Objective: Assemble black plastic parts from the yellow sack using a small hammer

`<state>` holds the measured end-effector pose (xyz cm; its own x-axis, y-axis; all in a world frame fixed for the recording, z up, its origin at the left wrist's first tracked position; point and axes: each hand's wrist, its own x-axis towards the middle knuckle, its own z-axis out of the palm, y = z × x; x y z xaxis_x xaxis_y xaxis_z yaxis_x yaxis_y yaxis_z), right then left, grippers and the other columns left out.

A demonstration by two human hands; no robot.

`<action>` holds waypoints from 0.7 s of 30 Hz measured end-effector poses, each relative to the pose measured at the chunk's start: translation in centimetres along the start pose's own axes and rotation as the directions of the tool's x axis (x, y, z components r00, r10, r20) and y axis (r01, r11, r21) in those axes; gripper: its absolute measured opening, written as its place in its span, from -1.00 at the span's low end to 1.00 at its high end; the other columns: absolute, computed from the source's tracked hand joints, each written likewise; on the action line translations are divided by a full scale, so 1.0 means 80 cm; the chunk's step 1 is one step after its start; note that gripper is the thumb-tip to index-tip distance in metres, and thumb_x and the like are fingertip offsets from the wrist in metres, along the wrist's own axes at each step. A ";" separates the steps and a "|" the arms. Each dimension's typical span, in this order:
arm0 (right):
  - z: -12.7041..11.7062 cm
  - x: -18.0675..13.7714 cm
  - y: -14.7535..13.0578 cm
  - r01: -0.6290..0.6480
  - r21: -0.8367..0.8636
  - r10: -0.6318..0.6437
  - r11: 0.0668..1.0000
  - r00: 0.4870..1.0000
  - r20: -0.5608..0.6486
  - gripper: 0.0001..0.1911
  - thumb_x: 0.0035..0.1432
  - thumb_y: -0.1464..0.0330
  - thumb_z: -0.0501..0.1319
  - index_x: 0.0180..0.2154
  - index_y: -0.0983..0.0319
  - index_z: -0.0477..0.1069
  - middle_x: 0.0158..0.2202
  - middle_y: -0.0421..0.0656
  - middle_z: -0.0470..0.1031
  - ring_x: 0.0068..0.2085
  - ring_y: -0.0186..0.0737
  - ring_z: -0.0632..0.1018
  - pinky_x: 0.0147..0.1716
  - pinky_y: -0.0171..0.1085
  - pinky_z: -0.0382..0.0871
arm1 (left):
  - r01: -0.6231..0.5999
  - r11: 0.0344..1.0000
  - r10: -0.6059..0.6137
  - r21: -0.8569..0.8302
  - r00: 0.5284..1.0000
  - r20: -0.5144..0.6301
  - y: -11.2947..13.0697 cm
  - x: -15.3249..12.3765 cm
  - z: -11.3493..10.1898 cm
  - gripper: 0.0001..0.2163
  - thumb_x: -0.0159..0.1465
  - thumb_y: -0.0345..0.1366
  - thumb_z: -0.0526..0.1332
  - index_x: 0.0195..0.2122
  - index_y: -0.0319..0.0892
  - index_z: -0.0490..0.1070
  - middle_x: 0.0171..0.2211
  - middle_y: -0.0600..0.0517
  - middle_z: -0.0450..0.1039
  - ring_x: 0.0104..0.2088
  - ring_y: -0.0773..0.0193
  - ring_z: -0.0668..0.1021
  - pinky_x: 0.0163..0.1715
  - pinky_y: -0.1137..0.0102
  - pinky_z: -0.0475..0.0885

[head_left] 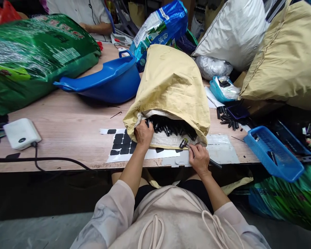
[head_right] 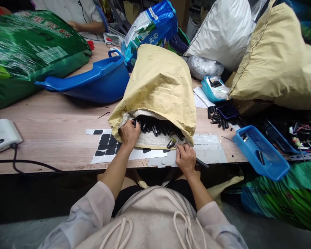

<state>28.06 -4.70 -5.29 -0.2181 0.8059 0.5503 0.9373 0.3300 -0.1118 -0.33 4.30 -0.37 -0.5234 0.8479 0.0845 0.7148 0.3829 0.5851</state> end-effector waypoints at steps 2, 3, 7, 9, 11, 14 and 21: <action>0.000 0.000 0.000 -0.001 0.008 0.001 1.000 1.000 -0.005 -0.76 0.39 0.35 0.20 0.01 0.16 0.58 -0.23 -0.11 0.52 -0.22 -0.15 0.40 -0.19 -0.20 0.22 | 0.018 1.000 -0.017 -0.017 0.999 0.029 -0.001 0.003 -0.003 -0.68 0.37 -0.22 0.20 0.03 -0.28 0.58 -0.22 -0.22 0.67 -0.11 -0.10 0.66 -0.03 0.15 0.50; 0.000 0.001 0.000 -0.001 0.010 0.001 1.000 1.000 -0.010 -0.76 0.39 0.35 0.20 0.00 0.16 0.58 -0.23 -0.11 0.52 -0.22 -0.15 0.40 -0.19 -0.20 0.22 | 0.024 0.999 -0.022 -0.027 0.999 0.043 -0.003 0.004 -0.005 -0.70 0.35 -0.22 0.22 0.00 -0.27 0.60 -0.24 -0.20 0.67 -0.11 -0.09 0.66 -0.03 0.17 0.50; 0.000 0.002 -0.001 0.009 -0.001 -0.009 1.000 1.000 -0.024 -0.77 0.39 0.35 0.20 -0.01 0.17 0.58 -0.24 -0.12 0.52 -0.23 -0.15 0.39 -0.20 -0.20 0.21 | 0.038 0.999 -0.037 -0.006 0.996 0.084 -0.009 0.004 -0.009 -0.80 0.29 -0.26 0.28 -0.17 -0.24 0.63 -0.29 -0.17 0.67 -0.15 -0.07 0.66 -0.07 0.21 0.49; 0.000 0.002 -0.001 0.005 -0.009 -0.005 1.000 1.000 -0.014 -0.77 0.40 0.34 0.20 -0.01 0.16 0.58 -0.24 -0.12 0.52 -0.23 -0.15 0.40 -0.20 -0.20 0.20 | 0.035 0.999 -0.036 0.016 0.995 0.095 -0.013 0.001 -0.008 -0.82 0.26 -0.28 0.30 -0.19 -0.23 0.63 -0.27 -0.17 0.67 -0.15 -0.07 0.66 -0.08 0.21 0.49; 0.000 0.002 -0.002 -0.002 -0.012 0.001 1.000 1.000 -0.007 -0.77 0.40 0.34 0.19 -0.02 0.16 0.59 -0.24 -0.12 0.52 -0.23 -0.15 0.40 -0.19 -0.20 0.21 | 0.026 0.999 -0.028 0.021 0.996 0.086 -0.016 -0.004 -0.008 -0.82 0.25 -0.30 0.30 -0.17 -0.24 0.61 -0.24 -0.18 0.66 -0.14 -0.08 0.65 -0.11 0.21 0.48; 0.000 0.002 -0.002 -0.004 -0.006 0.003 1.000 1.000 -0.013 -0.77 0.40 0.34 0.19 -0.01 0.16 0.59 -0.24 -0.12 0.52 -0.22 -0.15 0.41 -0.18 -0.20 0.22 | -0.094 0.995 0.094 -0.033 0.996 -0.001 -0.019 -0.021 -0.011 -0.83 0.28 -0.31 0.29 -0.14 -0.25 0.56 -0.21 -0.19 0.63 -0.16 -0.03 0.63 -0.14 0.23 0.48; -0.004 0.001 -0.004 -0.006 -0.007 0.006 1.000 1.000 0.022 -0.74 0.39 0.30 0.19 0.01 0.17 0.58 -0.21 -0.10 0.53 -0.20 -0.12 0.42 -0.17 -0.19 0.22 | -0.585 0.745 0.652 -0.321 0.739 0.169 -0.044 -0.096 0.000 -0.91 0.32 -0.30 0.34 -0.16 -0.10 0.53 -0.22 -0.01 0.62 -0.18 0.12 0.57 -0.12 0.28 0.46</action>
<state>27.87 -4.90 -4.93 -0.2184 0.8187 0.5311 0.9405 0.3217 -0.1092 1.18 -3.51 -3.10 0.1578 0.9381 0.3082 0.6900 -0.3280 0.6452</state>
